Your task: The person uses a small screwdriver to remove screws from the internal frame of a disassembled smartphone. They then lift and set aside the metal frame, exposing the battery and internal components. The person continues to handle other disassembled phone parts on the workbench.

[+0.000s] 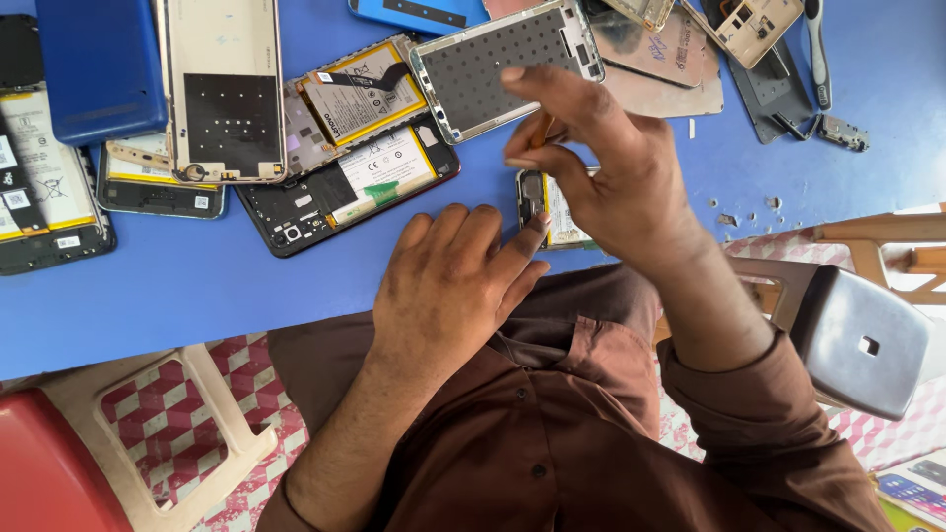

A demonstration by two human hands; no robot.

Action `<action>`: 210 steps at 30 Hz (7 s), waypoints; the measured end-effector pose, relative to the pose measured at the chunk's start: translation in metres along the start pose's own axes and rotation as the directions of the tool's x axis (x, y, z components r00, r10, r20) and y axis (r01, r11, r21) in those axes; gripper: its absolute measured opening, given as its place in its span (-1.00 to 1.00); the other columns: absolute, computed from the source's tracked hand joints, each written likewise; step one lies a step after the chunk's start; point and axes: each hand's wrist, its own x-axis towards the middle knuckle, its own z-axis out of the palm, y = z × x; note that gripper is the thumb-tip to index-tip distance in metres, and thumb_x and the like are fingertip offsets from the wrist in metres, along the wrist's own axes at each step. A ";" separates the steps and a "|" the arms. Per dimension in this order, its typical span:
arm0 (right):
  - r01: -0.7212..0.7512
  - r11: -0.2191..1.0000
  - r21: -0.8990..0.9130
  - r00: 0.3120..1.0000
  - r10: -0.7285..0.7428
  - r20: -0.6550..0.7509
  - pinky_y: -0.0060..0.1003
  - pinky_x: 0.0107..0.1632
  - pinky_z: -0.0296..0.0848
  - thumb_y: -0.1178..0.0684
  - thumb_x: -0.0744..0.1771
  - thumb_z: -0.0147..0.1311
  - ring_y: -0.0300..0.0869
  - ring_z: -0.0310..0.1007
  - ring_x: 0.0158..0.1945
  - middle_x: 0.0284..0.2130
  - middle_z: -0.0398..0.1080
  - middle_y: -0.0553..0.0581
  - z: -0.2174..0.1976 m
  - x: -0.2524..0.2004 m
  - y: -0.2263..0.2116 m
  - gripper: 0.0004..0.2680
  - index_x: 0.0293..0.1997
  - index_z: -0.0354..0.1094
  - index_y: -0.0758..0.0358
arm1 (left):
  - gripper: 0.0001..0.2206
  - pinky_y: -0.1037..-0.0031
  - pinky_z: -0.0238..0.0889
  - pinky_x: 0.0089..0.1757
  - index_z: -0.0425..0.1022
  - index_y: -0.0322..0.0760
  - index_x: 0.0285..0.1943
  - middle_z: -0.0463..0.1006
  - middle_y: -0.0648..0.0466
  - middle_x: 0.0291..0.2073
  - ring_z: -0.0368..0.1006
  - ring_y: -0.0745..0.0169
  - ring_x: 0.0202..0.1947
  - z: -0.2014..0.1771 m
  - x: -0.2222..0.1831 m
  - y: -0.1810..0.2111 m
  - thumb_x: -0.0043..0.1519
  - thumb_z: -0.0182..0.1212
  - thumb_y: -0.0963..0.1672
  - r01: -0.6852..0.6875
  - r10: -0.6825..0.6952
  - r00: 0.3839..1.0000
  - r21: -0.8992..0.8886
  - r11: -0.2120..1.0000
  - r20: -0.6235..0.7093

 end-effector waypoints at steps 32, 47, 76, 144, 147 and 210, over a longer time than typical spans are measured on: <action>-0.066 0.997 -0.049 0.994 0.062 -0.091 -0.36 -0.03 0.71 0.34 0.38 0.30 -0.14 0.66 -0.07 -0.04 0.50 0.24 0.014 -0.001 -0.006 -0.59 0.31 0.11 0.24 | -0.66 0.33 0.16 -0.27 0.57 -0.11 0.14 0.34 0.14 -0.28 0.31 0.23 -0.27 0.001 0.001 -0.003 0.25 0.40 0.02 0.001 -0.001 1.000 -0.006 1.000 0.031; -0.149 0.985 -0.085 0.985 0.141 -0.096 -0.35 -0.07 0.67 0.37 0.41 0.25 -0.12 0.68 -0.10 -0.23 0.54 0.18 0.014 -0.005 -0.010 -0.62 0.30 0.08 0.29 | -0.66 0.32 0.17 -0.24 0.56 -0.11 0.14 0.35 0.13 -0.26 0.34 0.22 -0.23 0.002 0.002 -0.005 0.25 0.40 0.01 0.018 -0.017 0.999 -0.046 0.999 0.031; -0.031 0.996 0.082 0.999 0.028 0.041 -0.39 -0.04 0.71 0.45 0.48 -0.06 -0.10 0.67 -0.06 -0.19 0.53 0.22 0.002 0.006 -0.001 -0.68 0.33 0.00 0.25 | -0.66 0.33 0.17 -0.22 0.56 -0.10 0.15 0.35 0.14 -0.25 0.35 0.24 -0.23 0.004 -0.001 -0.005 0.25 0.39 0.01 0.025 -0.025 1.000 -0.030 0.999 0.004; 0.516 0.505 -0.692 0.368 0.598 0.712 -0.13 -0.27 0.59 -0.02 0.29 0.12 -0.08 0.59 -0.26 -0.41 0.51 -0.01 -0.031 0.102 -0.068 -0.85 -0.09 0.47 0.03 | -0.64 0.33 0.21 -0.19 0.57 -0.27 0.14 0.40 0.12 -0.23 0.36 0.22 -0.21 0.002 -0.005 -0.014 0.26 0.31 -0.01 0.007 -0.007 1.000 -0.106 0.994 -0.004; 0.381 0.466 -0.798 0.216 0.795 0.567 -0.13 -0.25 0.59 0.00 0.32 0.08 -0.09 0.60 -0.22 -0.36 0.54 0.01 -0.027 0.100 -0.073 -0.80 0.04 0.42 -0.01 | -0.65 0.33 0.20 -0.21 0.58 -0.24 0.16 0.38 0.13 -0.26 0.34 0.23 -0.23 0.002 -0.006 -0.013 0.26 0.35 -0.03 -0.001 0.001 1.000 -0.081 0.997 0.005; -0.369 0.768 0.523 0.851 0.506 -0.142 -0.32 -0.05 0.59 0.09 0.48 -0.03 -0.18 0.41 -0.26 -0.29 0.37 0.15 -0.083 -0.197 0.130 -0.89 -0.14 0.23 0.25 | -0.01 0.44 0.44 -0.30 0.10 -0.49 0.41 0.49 -0.04 0.07 0.45 0.22 -0.35 -0.001 0.047 -0.004 -0.11 0.71 -0.04 0.279 -0.194 0.902 -0.180 0.943 0.386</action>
